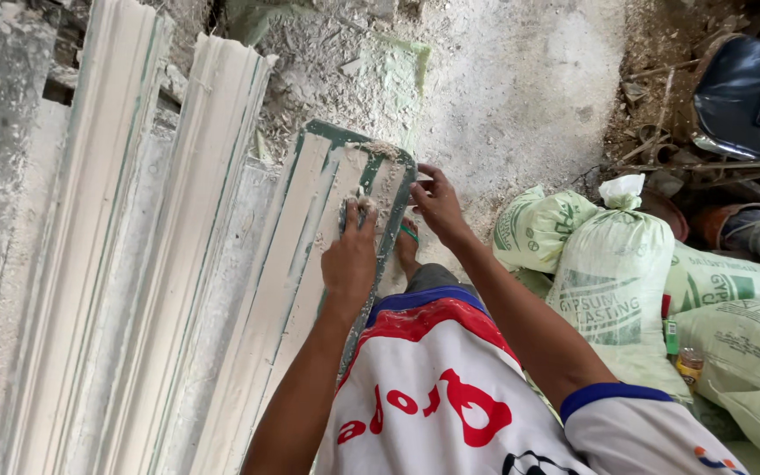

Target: The person sands down long strips of white gypsum molding using a small sanding tool to remove excess plaster and smooth the surface.

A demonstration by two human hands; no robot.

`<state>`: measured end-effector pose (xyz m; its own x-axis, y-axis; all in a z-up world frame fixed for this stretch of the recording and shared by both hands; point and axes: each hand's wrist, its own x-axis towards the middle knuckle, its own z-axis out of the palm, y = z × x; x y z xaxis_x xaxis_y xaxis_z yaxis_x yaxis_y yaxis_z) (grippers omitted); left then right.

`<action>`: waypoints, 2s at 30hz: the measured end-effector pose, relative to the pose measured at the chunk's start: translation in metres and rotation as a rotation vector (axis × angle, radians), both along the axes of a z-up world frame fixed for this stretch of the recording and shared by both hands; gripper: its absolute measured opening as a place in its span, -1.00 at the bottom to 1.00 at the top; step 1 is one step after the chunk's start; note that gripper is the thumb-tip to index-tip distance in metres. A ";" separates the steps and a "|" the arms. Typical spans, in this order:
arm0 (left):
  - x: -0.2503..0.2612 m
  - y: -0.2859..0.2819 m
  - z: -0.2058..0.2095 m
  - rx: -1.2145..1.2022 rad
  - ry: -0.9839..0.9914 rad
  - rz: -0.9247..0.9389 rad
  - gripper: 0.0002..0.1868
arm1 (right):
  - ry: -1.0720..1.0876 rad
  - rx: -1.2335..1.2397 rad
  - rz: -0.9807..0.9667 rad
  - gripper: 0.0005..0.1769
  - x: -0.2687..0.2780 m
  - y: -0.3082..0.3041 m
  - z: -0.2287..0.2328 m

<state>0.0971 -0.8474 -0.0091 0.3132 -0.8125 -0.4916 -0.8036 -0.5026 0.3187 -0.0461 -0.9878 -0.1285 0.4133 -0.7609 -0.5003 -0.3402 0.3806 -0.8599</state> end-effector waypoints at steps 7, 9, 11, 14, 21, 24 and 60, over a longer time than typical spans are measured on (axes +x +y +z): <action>0.008 -0.055 -0.026 -0.121 0.001 0.015 -0.40 | 0.003 0.011 0.025 -0.38 -0.006 -0.005 0.003; 0.007 -0.049 -0.012 -0.123 -0.004 0.018 -0.42 | 0.006 0.016 0.044 -0.38 -0.008 -0.006 0.004; 0.005 -0.036 0.013 -0.075 0.014 0.021 -0.41 | 0.002 0.017 0.055 -0.37 -0.007 -0.007 0.004; 0.002 -0.010 -0.001 -0.021 0.022 0.024 -0.40 | -0.023 0.023 0.049 -0.36 -0.008 -0.005 0.007; 0.011 -0.070 -0.008 -0.167 -0.008 0.004 -0.53 | -0.054 0.029 0.029 -0.35 -0.005 0.004 0.012; 0.008 -0.074 -0.015 -0.184 -0.005 -0.008 -0.51 | -0.035 0.025 0.033 -0.34 -0.012 0.002 0.016; 0.047 0.144 0.019 -0.004 0.038 0.148 -0.35 | 0.002 -0.293 0.043 -0.38 0.041 -0.003 0.027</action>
<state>0.1443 -0.7032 0.0100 0.4115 -0.7605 -0.5024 -0.7080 -0.6138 0.3493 -0.0046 -0.9912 -0.1012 0.4477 -0.8547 -0.2627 -0.3528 0.1011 -0.9302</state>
